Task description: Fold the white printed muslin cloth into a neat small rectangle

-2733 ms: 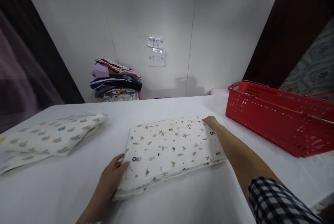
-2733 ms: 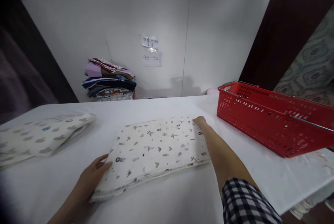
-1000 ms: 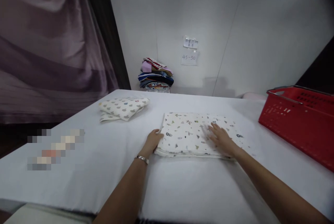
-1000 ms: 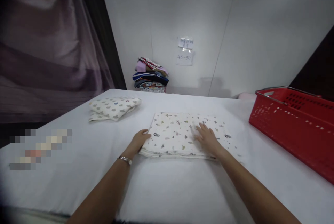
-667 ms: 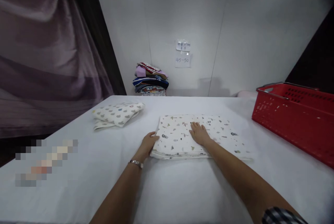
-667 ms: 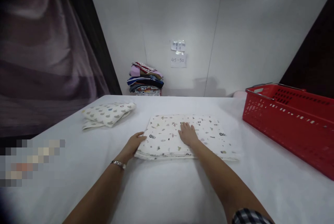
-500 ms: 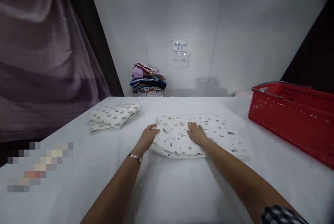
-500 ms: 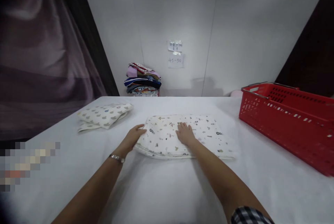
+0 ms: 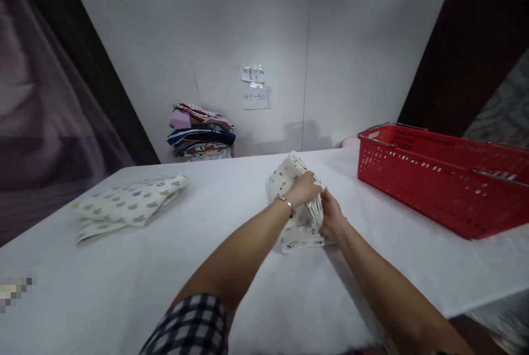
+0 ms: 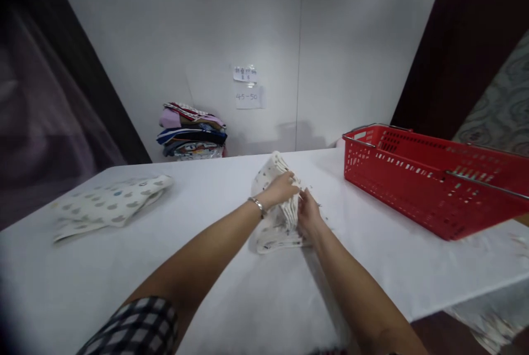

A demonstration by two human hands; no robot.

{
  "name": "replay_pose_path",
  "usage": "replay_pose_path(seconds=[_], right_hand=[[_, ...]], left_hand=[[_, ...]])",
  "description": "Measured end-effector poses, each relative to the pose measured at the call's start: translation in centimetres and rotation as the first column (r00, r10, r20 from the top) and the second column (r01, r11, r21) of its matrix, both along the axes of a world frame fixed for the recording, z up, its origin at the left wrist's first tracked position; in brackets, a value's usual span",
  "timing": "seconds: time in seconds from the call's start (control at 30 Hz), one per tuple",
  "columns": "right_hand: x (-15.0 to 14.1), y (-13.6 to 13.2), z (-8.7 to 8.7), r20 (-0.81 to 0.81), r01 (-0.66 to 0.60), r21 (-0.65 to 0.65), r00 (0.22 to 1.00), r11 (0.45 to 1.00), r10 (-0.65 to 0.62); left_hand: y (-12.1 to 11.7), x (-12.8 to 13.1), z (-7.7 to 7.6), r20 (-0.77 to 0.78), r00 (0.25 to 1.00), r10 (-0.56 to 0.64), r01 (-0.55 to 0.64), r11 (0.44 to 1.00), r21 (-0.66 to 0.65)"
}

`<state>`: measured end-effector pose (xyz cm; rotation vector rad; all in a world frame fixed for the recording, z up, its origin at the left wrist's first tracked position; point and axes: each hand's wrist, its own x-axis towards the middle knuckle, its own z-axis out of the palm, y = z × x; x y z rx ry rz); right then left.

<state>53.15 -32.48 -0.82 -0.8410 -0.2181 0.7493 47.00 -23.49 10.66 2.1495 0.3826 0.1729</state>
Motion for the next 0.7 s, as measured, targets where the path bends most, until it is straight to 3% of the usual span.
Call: replay_pose_path(seconds=[0.1,0.17,0.23,0.33,0.43,0.6,0.7], right_hand=[[1.5,-3.4,-1.4,-0.078,-0.062,-0.002,0.995,0.998,0.062],[1.7,-4.5,-1.8,-0.098,-0.135,0.007,0.986,0.991,0.135],[1.6,-4.6,-1.8,-0.115,-0.187,0.023,0.975,0.982,0.189],[1.1,-4.3,-1.3,-0.093,-0.233,0.029,0.968,0.972,0.234],[0.6,-4.0,-1.0,-0.013,-0.258,-0.066,0.966,0.964,0.258],[1.1,-4.0,-0.6,0.198,-0.187,-0.370,0.941,0.910,0.274],[2.1,-4.8,0.2,0.247,-0.144,-0.405,0.934,0.903,0.260]], left_hand=[[-3.6,0.7,-4.2,-0.047,0.997,-0.066,0.059,0.987,-0.147],[-4.3,-0.2,-6.4,0.007,0.995,-0.102,0.100,0.960,-0.263],[-3.6,-1.6,-7.7,0.106,0.990,-0.096,0.116,0.973,-0.200],[-1.5,-3.7,-8.2,0.167,0.983,-0.079,0.056,0.989,0.139],[-0.6,-4.6,-8.1,0.091,0.993,-0.082,0.040,0.920,0.390],[-2.9,-3.6,-8.4,-0.049,0.989,-0.141,0.146,0.838,0.526],[-4.5,-2.2,-8.2,-0.050,0.992,-0.114,0.123,0.834,0.537]])
